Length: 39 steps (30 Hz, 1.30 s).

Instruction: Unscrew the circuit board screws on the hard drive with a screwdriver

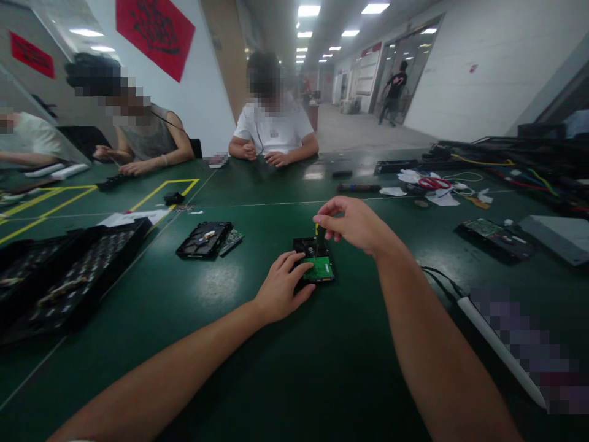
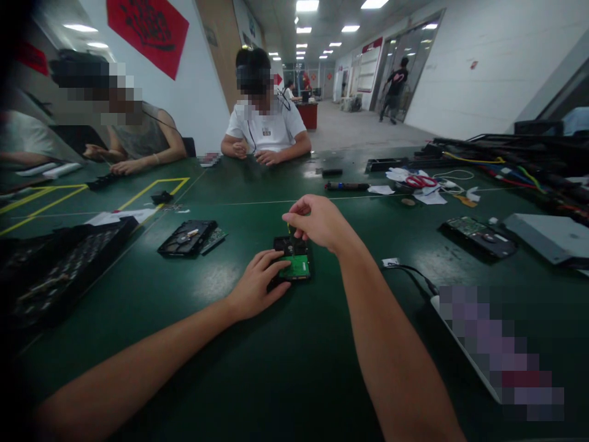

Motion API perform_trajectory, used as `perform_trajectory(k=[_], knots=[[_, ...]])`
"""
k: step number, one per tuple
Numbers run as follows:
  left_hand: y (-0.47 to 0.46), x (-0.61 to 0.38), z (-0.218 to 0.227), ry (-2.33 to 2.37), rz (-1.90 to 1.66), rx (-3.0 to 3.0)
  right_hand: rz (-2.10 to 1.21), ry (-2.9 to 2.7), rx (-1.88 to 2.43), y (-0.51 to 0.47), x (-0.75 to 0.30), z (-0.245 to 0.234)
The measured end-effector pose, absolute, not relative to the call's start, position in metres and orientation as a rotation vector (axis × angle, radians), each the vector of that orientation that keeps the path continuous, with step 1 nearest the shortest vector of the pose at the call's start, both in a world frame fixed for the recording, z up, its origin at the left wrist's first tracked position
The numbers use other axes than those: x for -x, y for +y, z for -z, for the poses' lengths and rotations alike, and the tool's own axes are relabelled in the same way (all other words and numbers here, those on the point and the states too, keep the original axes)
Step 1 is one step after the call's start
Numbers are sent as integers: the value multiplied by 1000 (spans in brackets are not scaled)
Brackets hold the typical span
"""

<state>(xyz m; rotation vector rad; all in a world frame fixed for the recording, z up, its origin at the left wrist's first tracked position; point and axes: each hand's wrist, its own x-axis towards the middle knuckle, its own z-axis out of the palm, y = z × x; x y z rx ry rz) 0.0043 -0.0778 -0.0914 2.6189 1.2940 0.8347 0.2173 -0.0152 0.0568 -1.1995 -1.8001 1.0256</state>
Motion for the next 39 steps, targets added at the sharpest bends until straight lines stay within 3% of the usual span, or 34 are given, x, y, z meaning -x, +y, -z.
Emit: perform_trajectory(k=[39], knots=[[-75,-6,94,1287,-849,-2621,-1104,-1774,1190,-21,-221,-62]])
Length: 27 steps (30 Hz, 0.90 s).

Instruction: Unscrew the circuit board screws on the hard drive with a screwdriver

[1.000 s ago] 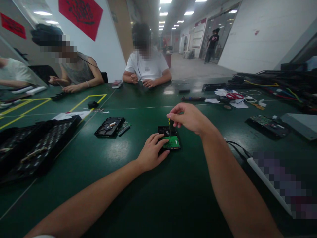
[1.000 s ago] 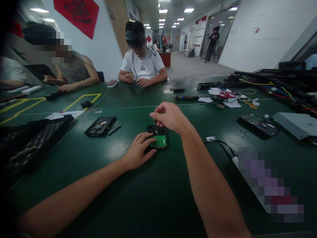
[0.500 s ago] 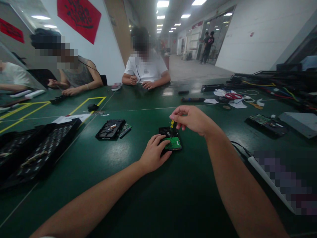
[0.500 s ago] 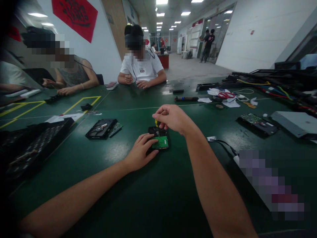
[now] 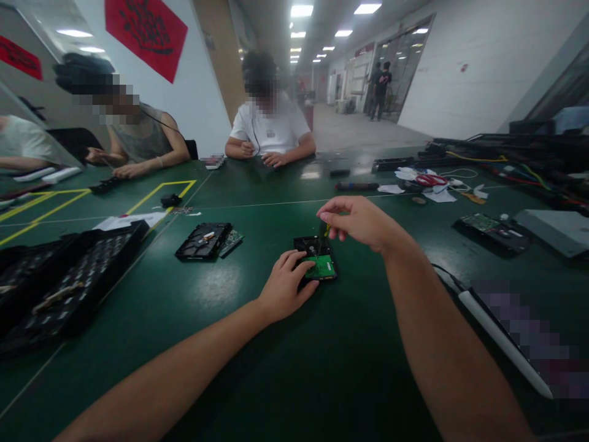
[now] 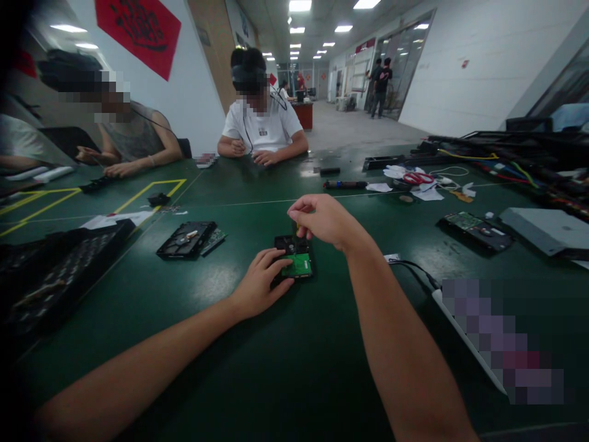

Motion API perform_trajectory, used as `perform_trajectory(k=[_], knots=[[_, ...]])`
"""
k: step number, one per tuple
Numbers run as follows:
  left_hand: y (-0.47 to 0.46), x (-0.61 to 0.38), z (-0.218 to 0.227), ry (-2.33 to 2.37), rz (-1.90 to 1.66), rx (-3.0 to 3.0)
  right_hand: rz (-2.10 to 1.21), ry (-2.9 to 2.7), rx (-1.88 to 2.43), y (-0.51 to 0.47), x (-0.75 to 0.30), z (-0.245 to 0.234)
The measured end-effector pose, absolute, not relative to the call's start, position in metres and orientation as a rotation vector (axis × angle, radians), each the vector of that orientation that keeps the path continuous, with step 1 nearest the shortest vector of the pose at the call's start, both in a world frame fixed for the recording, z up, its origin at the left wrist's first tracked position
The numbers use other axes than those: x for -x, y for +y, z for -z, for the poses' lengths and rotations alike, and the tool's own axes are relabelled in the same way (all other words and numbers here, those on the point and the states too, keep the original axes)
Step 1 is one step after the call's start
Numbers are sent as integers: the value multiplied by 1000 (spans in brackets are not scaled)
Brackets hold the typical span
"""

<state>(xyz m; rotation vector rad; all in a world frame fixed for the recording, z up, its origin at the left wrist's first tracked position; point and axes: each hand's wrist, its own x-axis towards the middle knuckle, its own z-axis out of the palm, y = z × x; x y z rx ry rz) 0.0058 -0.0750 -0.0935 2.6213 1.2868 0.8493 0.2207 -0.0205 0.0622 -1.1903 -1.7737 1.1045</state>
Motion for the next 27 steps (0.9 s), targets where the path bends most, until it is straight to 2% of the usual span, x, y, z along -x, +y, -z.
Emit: perform_trajectory(k=[9,23,27], knots=[[-75,-6,93,1284,-872,-2619,-1020,-1882,1162,-18,-224,-59],[-74,-8,92,1270,-884,-2618,-1147,-1820,1092,-19,-216,-57],[-74,-7,93,1287,-861,-2630,-1088,-1846,1132,-19,-215,-57]])
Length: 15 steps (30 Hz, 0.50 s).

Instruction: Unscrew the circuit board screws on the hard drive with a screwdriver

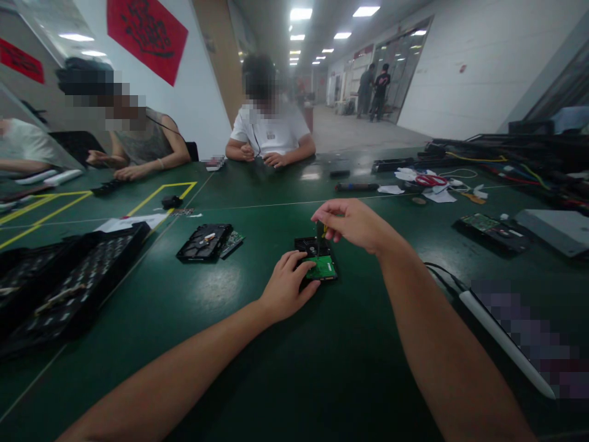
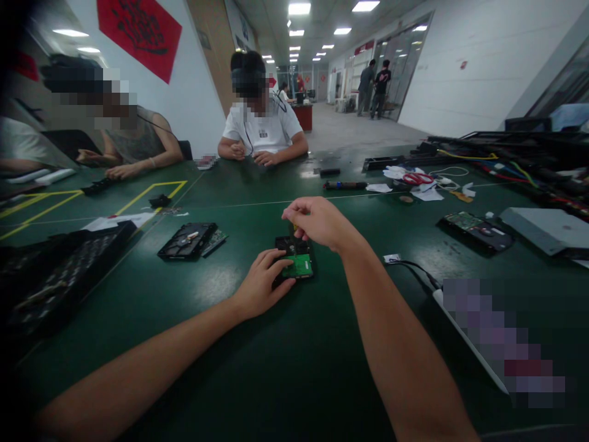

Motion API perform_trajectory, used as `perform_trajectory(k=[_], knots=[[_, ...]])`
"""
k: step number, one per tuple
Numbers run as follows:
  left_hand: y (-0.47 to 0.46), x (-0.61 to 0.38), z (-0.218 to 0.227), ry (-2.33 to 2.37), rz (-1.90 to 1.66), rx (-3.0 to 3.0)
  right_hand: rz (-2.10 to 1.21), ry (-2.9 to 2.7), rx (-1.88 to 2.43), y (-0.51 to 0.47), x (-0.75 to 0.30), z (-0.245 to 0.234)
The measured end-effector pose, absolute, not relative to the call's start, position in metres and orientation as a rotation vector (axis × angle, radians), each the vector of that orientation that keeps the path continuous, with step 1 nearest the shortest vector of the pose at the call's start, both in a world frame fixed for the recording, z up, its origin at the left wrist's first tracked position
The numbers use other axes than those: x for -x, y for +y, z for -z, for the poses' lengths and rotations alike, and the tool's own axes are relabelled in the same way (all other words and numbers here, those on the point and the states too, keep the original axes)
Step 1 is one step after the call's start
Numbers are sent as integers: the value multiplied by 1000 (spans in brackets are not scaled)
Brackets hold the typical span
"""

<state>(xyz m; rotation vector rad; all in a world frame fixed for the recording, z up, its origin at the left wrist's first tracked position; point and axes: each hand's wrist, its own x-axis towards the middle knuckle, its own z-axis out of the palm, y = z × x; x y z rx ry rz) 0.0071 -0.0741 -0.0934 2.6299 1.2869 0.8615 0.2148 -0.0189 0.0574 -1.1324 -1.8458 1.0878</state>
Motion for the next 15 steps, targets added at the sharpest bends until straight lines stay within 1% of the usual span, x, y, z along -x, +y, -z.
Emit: perform_trajectory(k=[10,15], knots=[[-75,-8,93,1291,-867,-2607,-1016,-1735,1229,-22,-212,-59],[-75,-8,94,1286,-872,-2602,-937,-1840,1185,-16,-216,-54]])
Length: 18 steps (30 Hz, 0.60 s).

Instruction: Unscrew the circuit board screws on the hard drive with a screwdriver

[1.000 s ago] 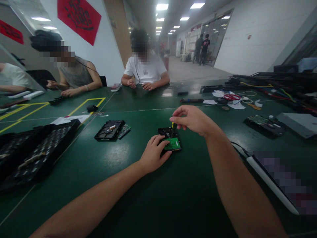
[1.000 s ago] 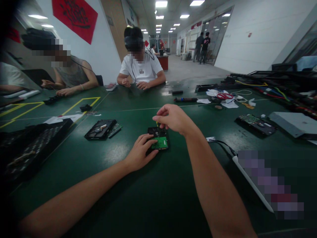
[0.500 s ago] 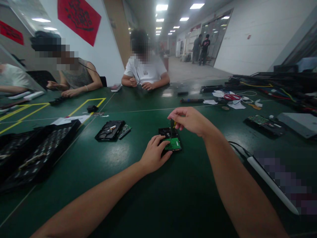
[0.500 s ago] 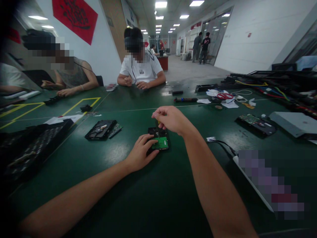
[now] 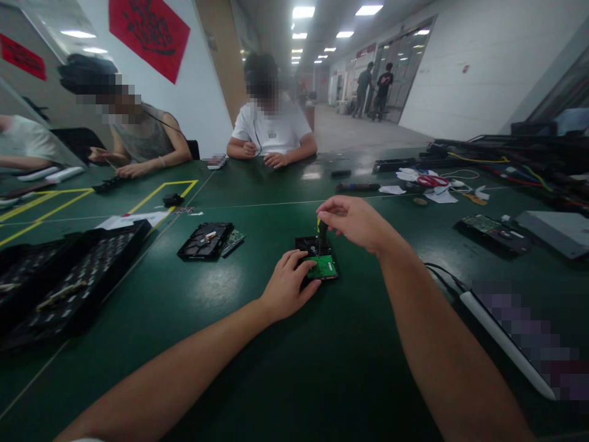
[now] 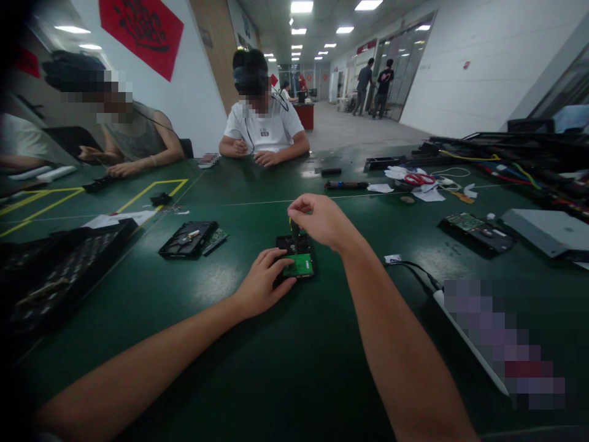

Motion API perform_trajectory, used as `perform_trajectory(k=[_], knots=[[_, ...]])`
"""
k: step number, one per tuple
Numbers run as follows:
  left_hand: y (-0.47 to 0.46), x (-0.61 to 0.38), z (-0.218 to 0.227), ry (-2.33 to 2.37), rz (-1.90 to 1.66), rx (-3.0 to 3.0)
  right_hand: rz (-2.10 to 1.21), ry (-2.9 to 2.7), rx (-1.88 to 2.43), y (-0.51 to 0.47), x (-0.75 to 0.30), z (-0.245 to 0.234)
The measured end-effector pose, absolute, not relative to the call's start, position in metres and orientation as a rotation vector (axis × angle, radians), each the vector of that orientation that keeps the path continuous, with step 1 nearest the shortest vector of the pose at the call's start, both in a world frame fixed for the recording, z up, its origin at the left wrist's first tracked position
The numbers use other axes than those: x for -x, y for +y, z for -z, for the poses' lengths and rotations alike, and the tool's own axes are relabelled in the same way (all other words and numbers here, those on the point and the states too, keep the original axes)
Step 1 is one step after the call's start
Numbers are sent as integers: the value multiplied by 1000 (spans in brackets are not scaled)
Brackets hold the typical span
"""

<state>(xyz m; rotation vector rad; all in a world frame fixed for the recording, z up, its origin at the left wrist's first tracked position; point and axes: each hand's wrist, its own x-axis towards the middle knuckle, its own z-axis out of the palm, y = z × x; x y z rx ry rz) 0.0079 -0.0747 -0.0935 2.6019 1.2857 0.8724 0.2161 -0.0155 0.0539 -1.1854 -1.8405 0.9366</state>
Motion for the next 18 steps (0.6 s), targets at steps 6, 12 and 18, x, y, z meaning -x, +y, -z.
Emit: perform_trajectory(k=[6,12,18], knots=[[-74,-8,95,1302,-858,-2602,-887,-1869,1261,-18,-219,-55],[-74,-8,95,1298,-865,-2608,-1029,-1831,1169,-17,-214,-52],[-75,-9,93,1290,-870,-2600,-968,-1882,1167,-16,-216,-52]])
